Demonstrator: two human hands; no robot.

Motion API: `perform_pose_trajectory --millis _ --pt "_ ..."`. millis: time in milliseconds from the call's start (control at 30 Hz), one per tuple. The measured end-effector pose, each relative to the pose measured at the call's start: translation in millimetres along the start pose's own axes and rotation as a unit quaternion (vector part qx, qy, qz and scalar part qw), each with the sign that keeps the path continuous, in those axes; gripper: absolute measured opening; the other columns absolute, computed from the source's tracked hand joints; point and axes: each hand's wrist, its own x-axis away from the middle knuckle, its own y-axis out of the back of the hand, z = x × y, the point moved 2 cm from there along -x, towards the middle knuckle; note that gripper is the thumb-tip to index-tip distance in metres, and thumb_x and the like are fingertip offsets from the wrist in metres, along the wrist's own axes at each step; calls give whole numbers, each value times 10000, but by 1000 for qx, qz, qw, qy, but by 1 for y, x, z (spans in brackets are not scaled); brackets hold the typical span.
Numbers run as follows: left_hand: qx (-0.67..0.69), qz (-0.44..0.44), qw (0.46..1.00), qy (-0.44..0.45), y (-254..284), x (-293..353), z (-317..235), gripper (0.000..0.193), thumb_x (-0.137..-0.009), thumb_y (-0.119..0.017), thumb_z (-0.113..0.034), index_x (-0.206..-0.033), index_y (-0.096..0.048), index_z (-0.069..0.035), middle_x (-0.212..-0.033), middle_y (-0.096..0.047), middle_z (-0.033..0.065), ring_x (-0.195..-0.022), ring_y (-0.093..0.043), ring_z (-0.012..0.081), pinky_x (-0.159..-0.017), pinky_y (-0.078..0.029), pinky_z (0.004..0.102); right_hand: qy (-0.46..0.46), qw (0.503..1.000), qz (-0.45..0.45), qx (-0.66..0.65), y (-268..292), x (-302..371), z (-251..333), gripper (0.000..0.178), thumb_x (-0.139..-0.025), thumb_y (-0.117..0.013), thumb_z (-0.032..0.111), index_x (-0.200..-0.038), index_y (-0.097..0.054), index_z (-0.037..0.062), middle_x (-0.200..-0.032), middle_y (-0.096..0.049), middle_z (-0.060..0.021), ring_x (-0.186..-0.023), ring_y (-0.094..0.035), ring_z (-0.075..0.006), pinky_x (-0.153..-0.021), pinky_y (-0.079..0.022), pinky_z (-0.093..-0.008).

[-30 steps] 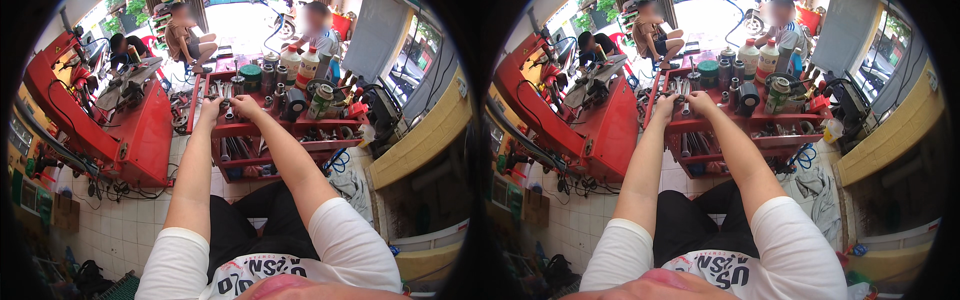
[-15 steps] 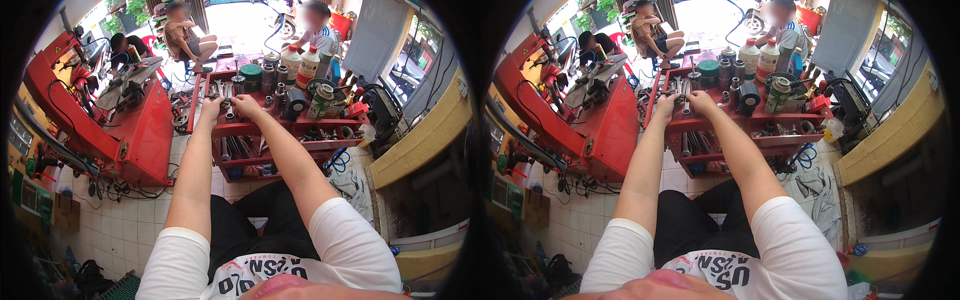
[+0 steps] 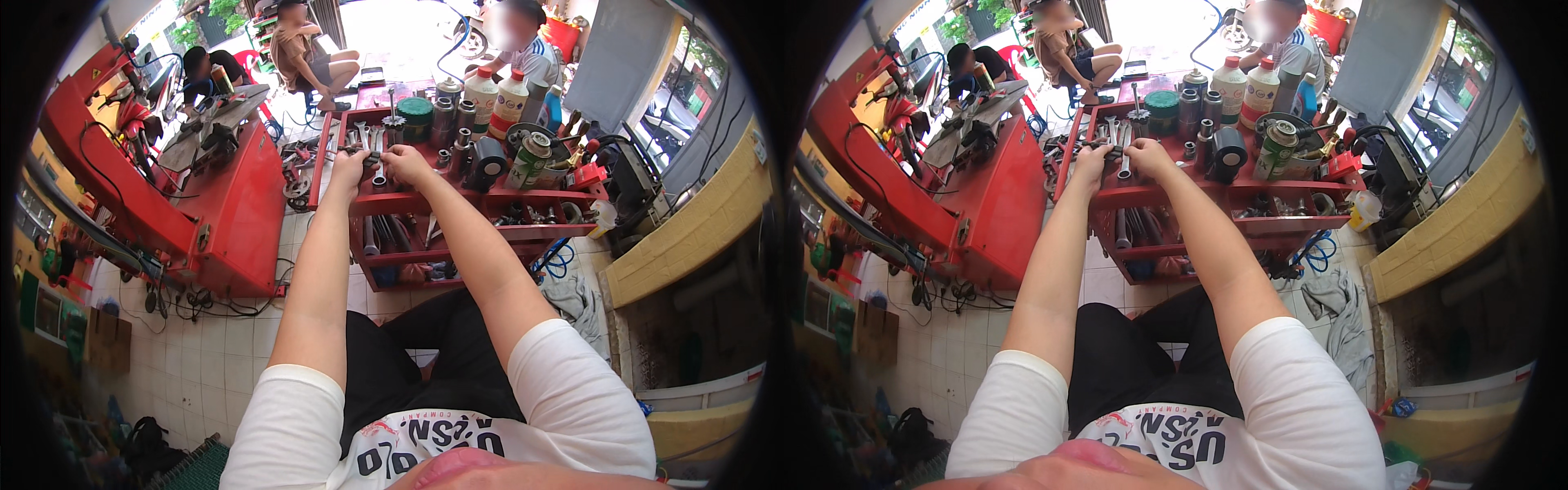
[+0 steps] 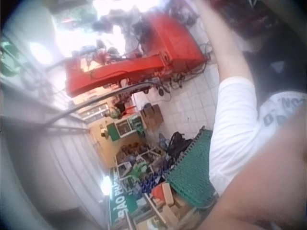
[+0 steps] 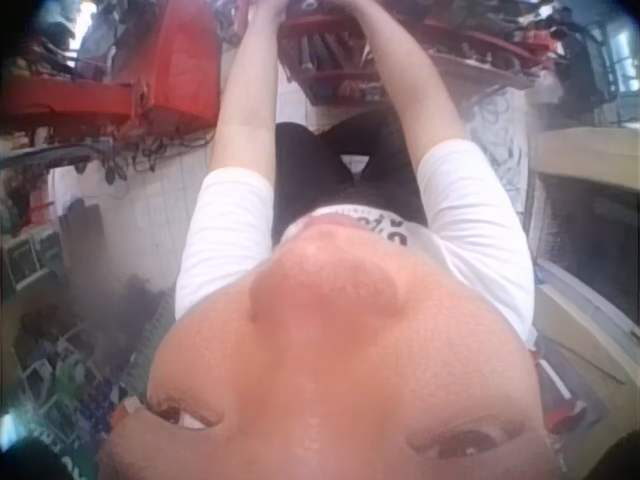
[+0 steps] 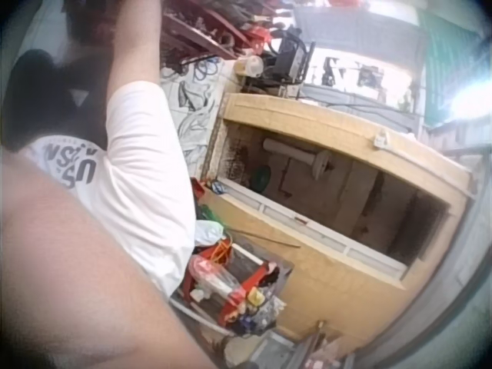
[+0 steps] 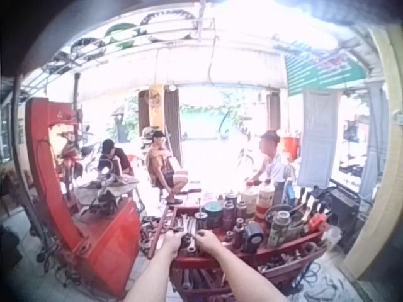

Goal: The person assembles a small mechanical component on a red tool cart, using a wrench to tighten a nut onto a threaded rod. They repeatedly pick up, align, and tighten the parts, occasionally placing them back on the cart.

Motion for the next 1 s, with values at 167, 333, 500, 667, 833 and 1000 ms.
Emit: perform_pose_trajectory --millis 167,333,500,667,833,1000 --pt "7 -17 1000 0 3 -3 1 282 -949 -645 -70 -1192 -507 -30 -950 -685 137 -644 -709 216 -561 -606 315 -6 1000 5 -2 -2 2 2 207 -988 -657 208 -1017 -645 3 -689 -641 -66 -492 -551 -131 -431 -405 -291" --pt "-1 -10 1000 0 4 -4 2 250 -953 -646 -96 -1161 -520 -37 -966 -678 137 -649 -708 220 -562 -608 321 2 1000 2 13 -2 6 7 211 -978 -659 206 -1024 -649 0 -683 -640 -66 -485 -543 -130 -433 -404 -290" --pt "-1 -19 1000 3 2 -4 1 217 -975 -648 -161 -1123 -538 -46 -935 -666 117 -645 -708 227 -553 -607 331 10 1000 -1 22 -2 8 7 218 -970 -662 209 -1030 -655 0 -673 -638 -68 -469 -530 -132 -430 -398 -289" --pt "13 -21 1000 15 2 -2 -2 227 -1003 -652 -237 -1072 -559 -42 -901 -648 94 -638 -706 229 -543 -605 336 6 1000 -3 25 -2 8 7 214 -972 -659 205 -1036 -656 1 -666 -638 -66 -456 -521 -131 -426 -394 -289" --pt "37 -21 999 -2 3 1 -4 210 -1015 -643 -237 -1088 -593 -46 -915 -653 81 -646 -712 222 -551 -604 332 5 1000 1 16 -5 7 8 204 -987 -630 198 -1040 -648 2 -660 -632 -66 -454 -519 -129 -421 -387 -288" --pt "38 9 999 9 -5 7 -8 220 -1007 -655 -205 -1186 -647 -77 -944 -663 47 -685 -721 214 -567 -601 317 5 1000 -9 9 1 2 2 208 -997 -613 199 -1057 -638 2 -654 -626 -67 -455 -518 -131 -420 -382 -286"
